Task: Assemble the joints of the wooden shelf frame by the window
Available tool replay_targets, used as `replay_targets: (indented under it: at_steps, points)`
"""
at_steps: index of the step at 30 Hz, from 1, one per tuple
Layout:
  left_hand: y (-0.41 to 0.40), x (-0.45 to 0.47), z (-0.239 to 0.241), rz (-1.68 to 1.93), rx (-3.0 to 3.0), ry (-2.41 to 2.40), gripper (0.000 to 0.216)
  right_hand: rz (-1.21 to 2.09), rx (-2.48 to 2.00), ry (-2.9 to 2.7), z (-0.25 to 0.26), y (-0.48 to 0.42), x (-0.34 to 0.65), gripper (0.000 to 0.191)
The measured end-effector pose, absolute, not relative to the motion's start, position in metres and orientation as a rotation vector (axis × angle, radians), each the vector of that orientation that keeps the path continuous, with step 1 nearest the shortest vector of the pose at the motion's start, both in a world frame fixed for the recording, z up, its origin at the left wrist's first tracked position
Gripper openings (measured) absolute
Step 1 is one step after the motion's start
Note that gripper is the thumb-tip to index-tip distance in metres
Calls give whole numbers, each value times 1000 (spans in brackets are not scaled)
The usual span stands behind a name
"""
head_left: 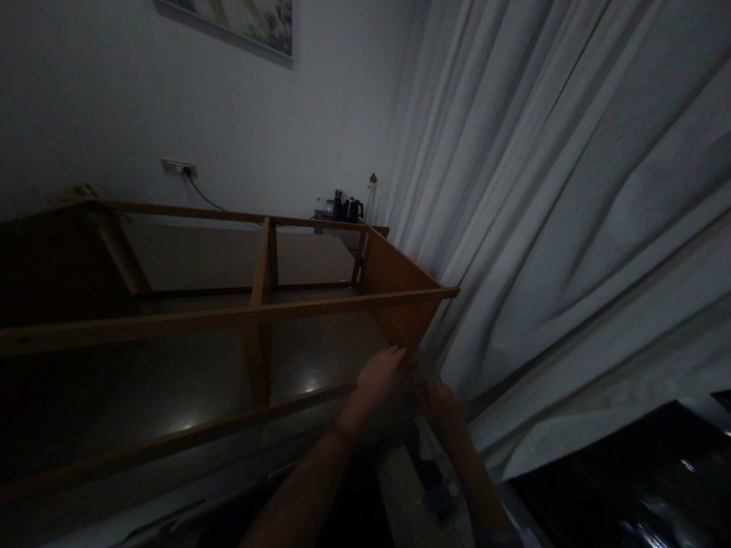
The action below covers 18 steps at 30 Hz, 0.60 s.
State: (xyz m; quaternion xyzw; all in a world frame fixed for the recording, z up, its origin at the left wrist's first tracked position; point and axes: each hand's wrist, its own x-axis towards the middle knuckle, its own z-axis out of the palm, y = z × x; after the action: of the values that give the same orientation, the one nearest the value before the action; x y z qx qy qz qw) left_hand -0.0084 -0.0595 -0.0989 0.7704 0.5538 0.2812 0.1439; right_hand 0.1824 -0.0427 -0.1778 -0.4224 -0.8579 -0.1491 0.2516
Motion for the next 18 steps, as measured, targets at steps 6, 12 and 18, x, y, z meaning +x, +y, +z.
replay_targets:
  at_steps: [6,12,18]
  points:
    - [-55,-9,-103,800,2197,1627,30,-496,-1092,-2409,-162,-49,182,28]
    - [-57,-8,-100,803,2206,1632,25,-593,-1133,-2270,-173,-51,178,32]
    - [-59,-8,-98,793,2233,1627,23,-589,-1163,-2205,-187,-51,176,32]
